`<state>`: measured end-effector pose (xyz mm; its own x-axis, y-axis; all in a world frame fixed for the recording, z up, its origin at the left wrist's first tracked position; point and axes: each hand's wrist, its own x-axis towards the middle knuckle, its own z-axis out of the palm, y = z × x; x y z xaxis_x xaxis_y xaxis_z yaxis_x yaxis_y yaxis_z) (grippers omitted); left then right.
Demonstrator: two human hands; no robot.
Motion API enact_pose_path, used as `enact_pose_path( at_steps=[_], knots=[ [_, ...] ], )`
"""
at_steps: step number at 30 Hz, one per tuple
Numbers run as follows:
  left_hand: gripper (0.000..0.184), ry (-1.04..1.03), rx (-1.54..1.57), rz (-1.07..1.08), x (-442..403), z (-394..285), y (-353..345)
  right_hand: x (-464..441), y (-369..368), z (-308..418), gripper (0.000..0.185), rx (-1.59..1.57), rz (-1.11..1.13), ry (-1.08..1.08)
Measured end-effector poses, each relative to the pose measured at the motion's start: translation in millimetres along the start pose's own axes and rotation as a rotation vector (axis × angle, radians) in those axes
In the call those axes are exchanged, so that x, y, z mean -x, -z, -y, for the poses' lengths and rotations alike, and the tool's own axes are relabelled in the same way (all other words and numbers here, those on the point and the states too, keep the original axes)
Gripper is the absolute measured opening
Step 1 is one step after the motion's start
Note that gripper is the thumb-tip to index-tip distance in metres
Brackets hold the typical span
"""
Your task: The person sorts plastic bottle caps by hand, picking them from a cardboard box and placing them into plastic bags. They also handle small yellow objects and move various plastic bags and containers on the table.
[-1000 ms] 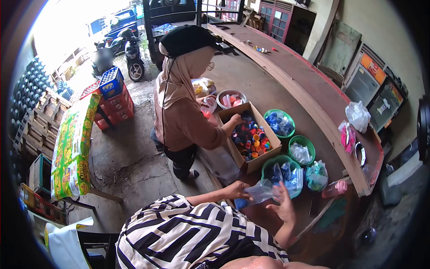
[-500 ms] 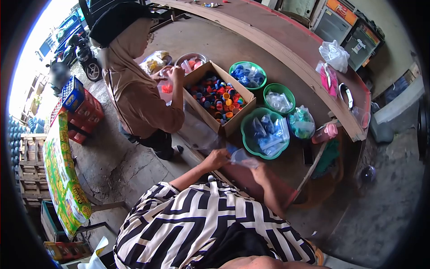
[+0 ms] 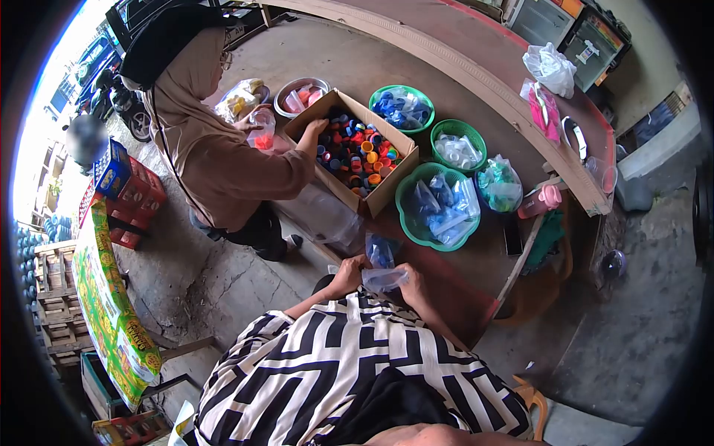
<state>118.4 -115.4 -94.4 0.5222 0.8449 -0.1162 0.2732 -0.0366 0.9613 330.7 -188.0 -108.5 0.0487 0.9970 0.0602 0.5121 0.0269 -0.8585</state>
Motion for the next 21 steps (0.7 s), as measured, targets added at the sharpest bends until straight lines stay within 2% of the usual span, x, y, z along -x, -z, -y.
enact_pose_path(
  at_steps=[4, 6, 7, 9, 10, 11, 13, 14, 16, 17, 19, 20, 21],
  knots=[
    [0.021, -0.108, -0.077, -0.076, -1, -4, 0, -8, -2, 11, 0.021, -0.109, -0.003, -0.142],
    [0.028, -0.083, -0.104, -0.073, -2, 10, 0, -6, -5, 17, 0.02, -0.026, -0.039, 0.034],
    [0.028, -0.079, -0.104, -0.067, -2, 10, -2, -5, -8, 10, 0.02, -0.028, -0.04, 0.027],
    [0.03, 0.015, -0.045, -0.166, -6, 5, -7, -7, -12, -4, 0.025, -0.102, 0.011, -0.113],
    [0.032, 0.095, -0.056, -0.151, -7, 6, -7, -9, -12, -9, 0.025, -0.213, 0.047, -0.234],
    [0.032, 0.095, -0.055, -0.147, -10, 7, -8, -9, -13, -13, 0.025, -0.213, 0.044, -0.236],
    [0.037, 0.295, -0.173, -0.218, -15, 15, -12, -10, -14, -18, 0.034, -0.16, 0.008, -0.287],
    [0.037, 0.296, -0.172, -0.216, -16, 19, -13, -7, -15, -21, 0.034, -0.16, 0.007, -0.29],
    [0.043, 0.201, -0.218, -0.262, -17, 24, -15, -4, -13, -14, 0.051, -0.029, 0.029, -0.366],
    [0.043, 0.203, -0.218, -0.259, -18, 27, -15, -3, -14, -11, 0.051, -0.029, 0.029, -0.369],
    [0.044, 0.222, -0.223, -0.184, -21, 22, -12, -6, -11, 11, 0.07, 0.207, -0.209, 0.112],
    [0.044, 0.225, -0.223, -0.181, -21, 25, -13, -8, -5, 17, 0.083, 0.192, -0.126, 0.144],
    [0.044, 0.214, -0.173, -0.144, -21, 27, -12, -11, 1, 30, 0.083, 0.192, -0.127, 0.14]
  ],
)
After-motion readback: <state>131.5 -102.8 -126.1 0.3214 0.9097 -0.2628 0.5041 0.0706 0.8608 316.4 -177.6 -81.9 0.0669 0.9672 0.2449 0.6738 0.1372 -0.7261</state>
